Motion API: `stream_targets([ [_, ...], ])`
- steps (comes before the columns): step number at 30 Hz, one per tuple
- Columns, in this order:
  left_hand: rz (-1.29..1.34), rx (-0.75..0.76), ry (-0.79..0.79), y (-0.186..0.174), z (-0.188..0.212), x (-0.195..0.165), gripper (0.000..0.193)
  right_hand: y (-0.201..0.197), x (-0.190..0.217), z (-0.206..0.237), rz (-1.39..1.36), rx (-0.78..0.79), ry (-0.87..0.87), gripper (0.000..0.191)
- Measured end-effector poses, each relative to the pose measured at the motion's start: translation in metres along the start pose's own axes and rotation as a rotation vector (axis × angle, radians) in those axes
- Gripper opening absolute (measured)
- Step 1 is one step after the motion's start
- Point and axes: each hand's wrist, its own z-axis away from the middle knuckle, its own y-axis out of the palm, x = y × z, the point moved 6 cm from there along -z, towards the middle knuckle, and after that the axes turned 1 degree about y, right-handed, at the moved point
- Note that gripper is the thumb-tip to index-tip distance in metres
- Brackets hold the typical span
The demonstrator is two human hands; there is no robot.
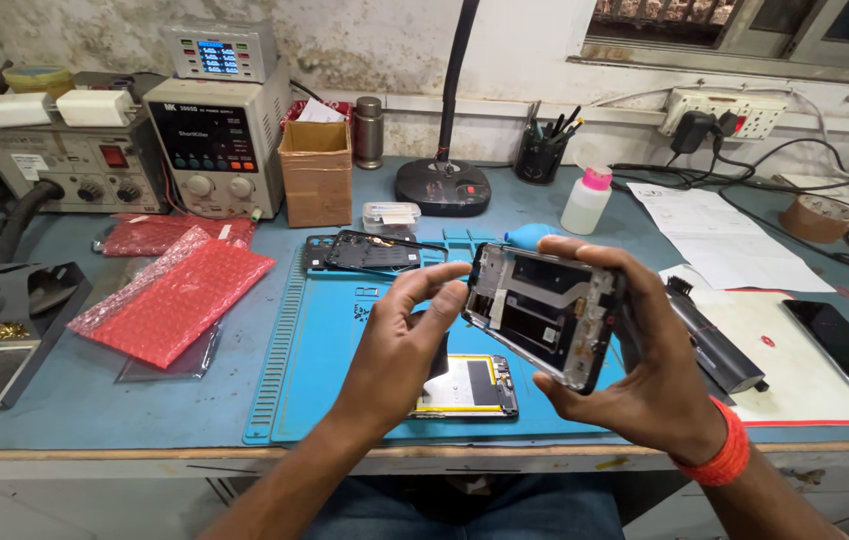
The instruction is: The person disassembles a smartphone at a repair workbench, prying off the back cover and lifting the battery, then wraps the removed cover in bubble wrap. They then align a replacement display assembly onto the phone body and press it into place, working the edges by hand.
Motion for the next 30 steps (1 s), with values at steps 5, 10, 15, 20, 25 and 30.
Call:
stream_targets([
  [5, 0.068, 0.085, 0.166, 0.010, -0.001, -0.008, 0.041, 0.007, 0.000, -0.003, 0.062, 0.044, -0.013, 0.098],
  [10, 0.127, 0.137, 0.038, 0.006, -0.004, -0.004, 0.027, 0.005, 0.007, -0.011, 0.265, 0.109, -0.045, 0.103],
  [15, 0.025, 0.186, 0.083, 0.002, -0.004, -0.008, 0.027, -0.007, 0.000, -0.024, 0.513, 0.272, 0.044, 0.110],
  [20, -0.223, 0.325, 0.222, 0.018, 0.001, -0.001, 0.025, 0.011, -0.040, -0.023, 0.570, 0.605, 0.246, 0.107],
  [25, -0.499, 0.413, 0.400, 0.028, 0.004, 0.011, 0.025, 0.028, -0.071, -0.011, 0.551, 0.838, 0.401, 0.103],
  [30, -0.760, 0.397, 0.440, 0.022, 0.003, 0.016, 0.028, 0.043, -0.084, -0.007, 0.556, 0.973, 0.499, 0.087],
])
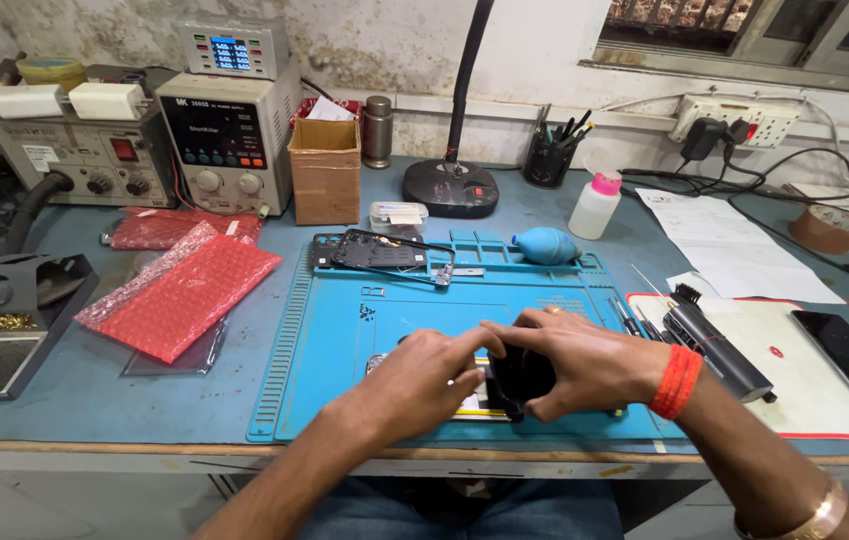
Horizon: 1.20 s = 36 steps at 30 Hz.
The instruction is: The person disassembles a smartphone at a repair workbench, prying off the back cover and lifting the battery, then wraps the removed cover in bubble wrap. They then align a replacement display assembly onto the phone body and press it into place, working the edges by hand.
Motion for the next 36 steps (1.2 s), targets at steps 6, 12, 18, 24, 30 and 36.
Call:
stream_targets([
  [6, 0.085, 0.114, -0.274, -0.016, 0.003, 0.025, 0.026, 0.006, 0.012, -0.013, 0.044, -0.021, -0.077, 0.088],
  [12, 0.039, 0.174, -0.315, -0.018, 0.007, 0.036, 0.019, 0.008, 0.014, -0.017, 0.032, -0.025, -0.047, 0.089],
  [18, 0.032, 0.182, -0.332, -0.020, 0.008, 0.045, 0.021, 0.010, 0.014, -0.014, -0.046, -0.040, -0.021, 0.094],
  [24, 0.004, 0.193, -0.313, -0.020, 0.009, 0.051, 0.017, 0.013, 0.034, -0.016, -0.253, -0.405, -0.333, 0.047],
  [30, 0.095, 0.181, -0.352, -0.021, 0.010, 0.061, 0.012, 0.030, 0.039, -0.028, -0.272, -0.544, -0.360, 0.027],
  [36, 0.128, 0.218, -0.364, -0.021, 0.014, 0.067, 0.011, 0.032, 0.042, -0.034, -0.305, -0.584, -0.390, 0.020],
])
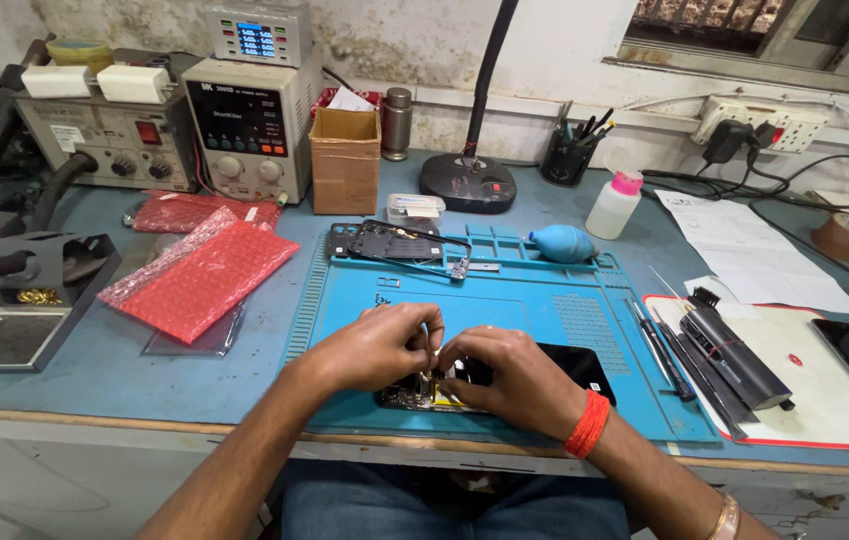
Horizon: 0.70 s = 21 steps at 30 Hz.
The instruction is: The person disassembles a smartphone at a repair workbench, prying off the back cover and lifting the battery, then wraps the removed cover in bubble wrap. They then align a replacement display assembly onto the phone body and press it into place, working the edges by hand.
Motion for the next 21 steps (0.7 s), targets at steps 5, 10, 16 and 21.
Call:
stream_targets([
  [5, 0.014, 0.014, -0.014, 0.002, -0.003, 0.005, 0.015, 0.004, -0.002, -0.001, 0.009, 0.027, 0.087, 0.021],
  [10, 0.035, 0.024, -0.022, 0.001, -0.002, 0.007, 0.018, 0.004, 0.003, -0.003, -0.018, 0.012, 0.021, 0.021],
  [16, 0.047, 0.027, -0.031, 0.001, -0.002, 0.006, 0.019, -0.005, 0.002, -0.003, -0.073, 0.000, -0.001, 0.026],
  [21, 0.030, 0.032, -0.010, 0.002, -0.002, 0.003, 0.019, -0.004, -0.014, -0.006, -0.179, 0.060, 0.216, 0.016],
])
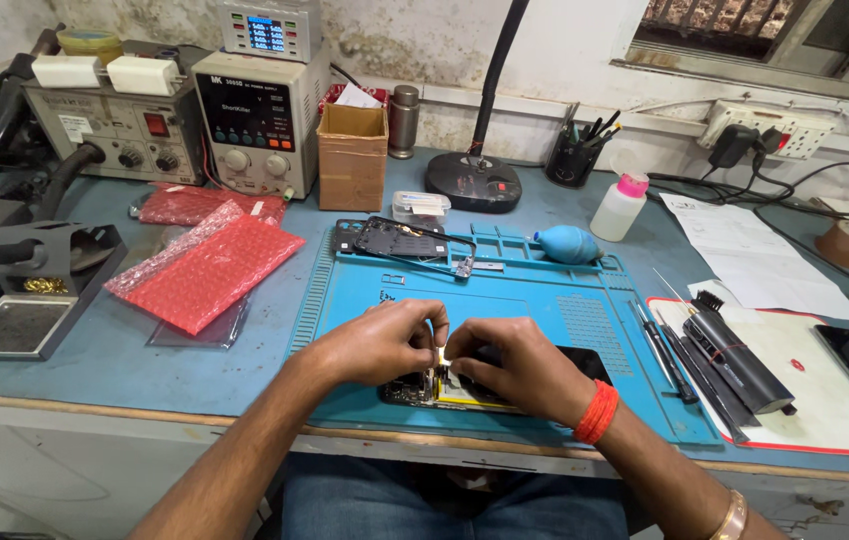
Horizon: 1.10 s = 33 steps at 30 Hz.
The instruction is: The person disassembles a smartphone at a repair workbench, prying off the back cover and lifting the battery, then wraps the removed cover in bubble wrap. They then align a replacement display assembly onto the phone body and press it into place, working the edges by hand.
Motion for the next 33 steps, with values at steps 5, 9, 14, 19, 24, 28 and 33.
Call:
stream_targets([
  [5, -0.008, -0.010, -0.025, 0.002, -0.001, -0.002, 0.022, -0.001, -0.001, 0.000, -0.015, -0.070, -0.033, 0.017],
  [9, 0.038, -0.048, 0.000, 0.006, -0.004, -0.004, 0.026, -0.004, 0.002, 0.003, 0.051, -0.151, -0.130, 0.025],
  [14, 0.156, -0.029, 0.056, 0.010, -0.005, -0.003, 0.027, -0.004, -0.006, 0.011, 0.124, -0.155, -0.145, 0.024],
  [19, 0.089, -0.057, -0.009, 0.008, -0.006, 0.001, 0.024, -0.004, -0.005, 0.020, 0.144, -0.186, -0.320, 0.022],
  [24, 0.053, -0.085, -0.016, 0.008, -0.006, 0.002, 0.024, -0.002, -0.004, 0.023, 0.148, -0.183, -0.386, 0.025],
  [28, 0.028, -0.077, 0.016, 0.011, -0.008, 0.005, 0.022, -0.003, -0.001, 0.025, 0.148, -0.136, -0.357, 0.023],
  [33, -0.068, -0.130, 0.082, 0.009, -0.009, 0.005, 0.024, -0.009, 0.005, 0.034, 0.141, -0.081, -0.291, 0.020],
])
